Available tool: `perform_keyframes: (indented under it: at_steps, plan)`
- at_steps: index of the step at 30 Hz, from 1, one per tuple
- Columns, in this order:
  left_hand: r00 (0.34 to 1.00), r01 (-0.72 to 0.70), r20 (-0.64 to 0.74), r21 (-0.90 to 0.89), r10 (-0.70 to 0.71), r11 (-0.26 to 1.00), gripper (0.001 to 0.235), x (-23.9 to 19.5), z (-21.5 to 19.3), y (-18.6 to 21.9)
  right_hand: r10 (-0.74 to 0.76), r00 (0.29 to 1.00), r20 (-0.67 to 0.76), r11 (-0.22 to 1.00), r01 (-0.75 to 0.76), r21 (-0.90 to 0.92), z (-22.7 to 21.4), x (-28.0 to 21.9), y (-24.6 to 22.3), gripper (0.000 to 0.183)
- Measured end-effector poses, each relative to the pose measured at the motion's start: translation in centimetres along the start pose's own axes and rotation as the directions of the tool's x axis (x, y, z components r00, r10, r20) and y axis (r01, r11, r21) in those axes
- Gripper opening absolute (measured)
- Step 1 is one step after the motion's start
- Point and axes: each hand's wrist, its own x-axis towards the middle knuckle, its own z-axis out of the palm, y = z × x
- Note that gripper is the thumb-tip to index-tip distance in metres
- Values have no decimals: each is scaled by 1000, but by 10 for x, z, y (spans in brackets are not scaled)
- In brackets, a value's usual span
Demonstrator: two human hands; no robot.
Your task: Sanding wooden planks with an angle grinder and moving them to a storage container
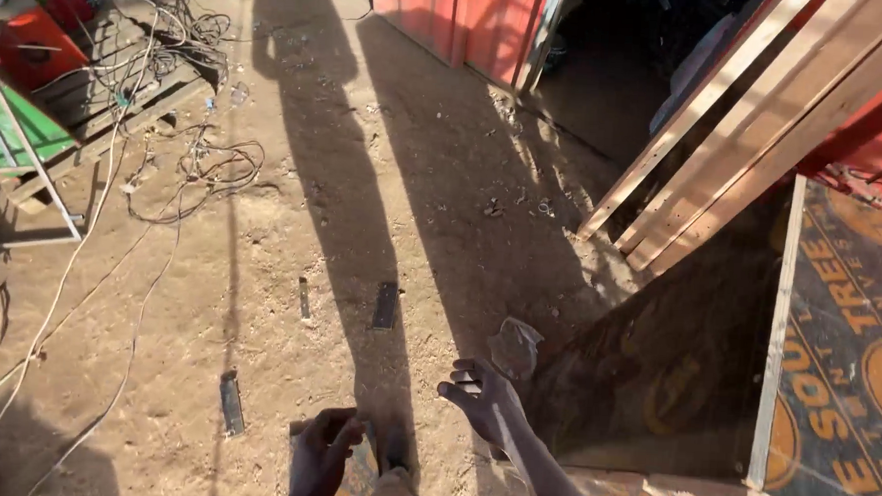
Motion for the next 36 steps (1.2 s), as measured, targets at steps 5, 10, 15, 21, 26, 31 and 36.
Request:
perform_keyframes:
  at_steps: [5, 10, 15, 21, 26, 31, 36]
  plan:
    - [982, -152, 127, 119, 137, 981, 29, 109, 23, 146, -31, 993, -115, 989, 47, 139, -32, 96, -57, 63]
    - [960, -231, 165, 13, 226, 973, 33, 192, 83, 220, 11, 986, -166, 978, 24, 205, -74, 167, -96, 65]
    - [962, -102, 233, -170, 141, 980, 20, 256, 171, 255, -80, 913, -399, 836, 280, 473, -112, 295, -57, 55]
    - [936, -70, 336, -121, 107, 990, 26, 343, 264, 294, 13, 911, -413, 892, 176, 417, -245, 339, -109, 51]
    - [916, -102, 386, -46, 112, 994, 27, 408, 313, 348, -160, 863, -479, 881, 344, 326, -317, 407, -82, 105]
    - [925, -19, 379, -21, 26, 1000, 31, 466, 359, 392, 131, 878, -460, 915, 71, 398, -370, 427, -146, 55]
    - [873, -16, 487, -25, 26, 1000, 35, 542, 420, 407, 300, 845, -443, 896, -90, 435, -393, 479, -139, 55]
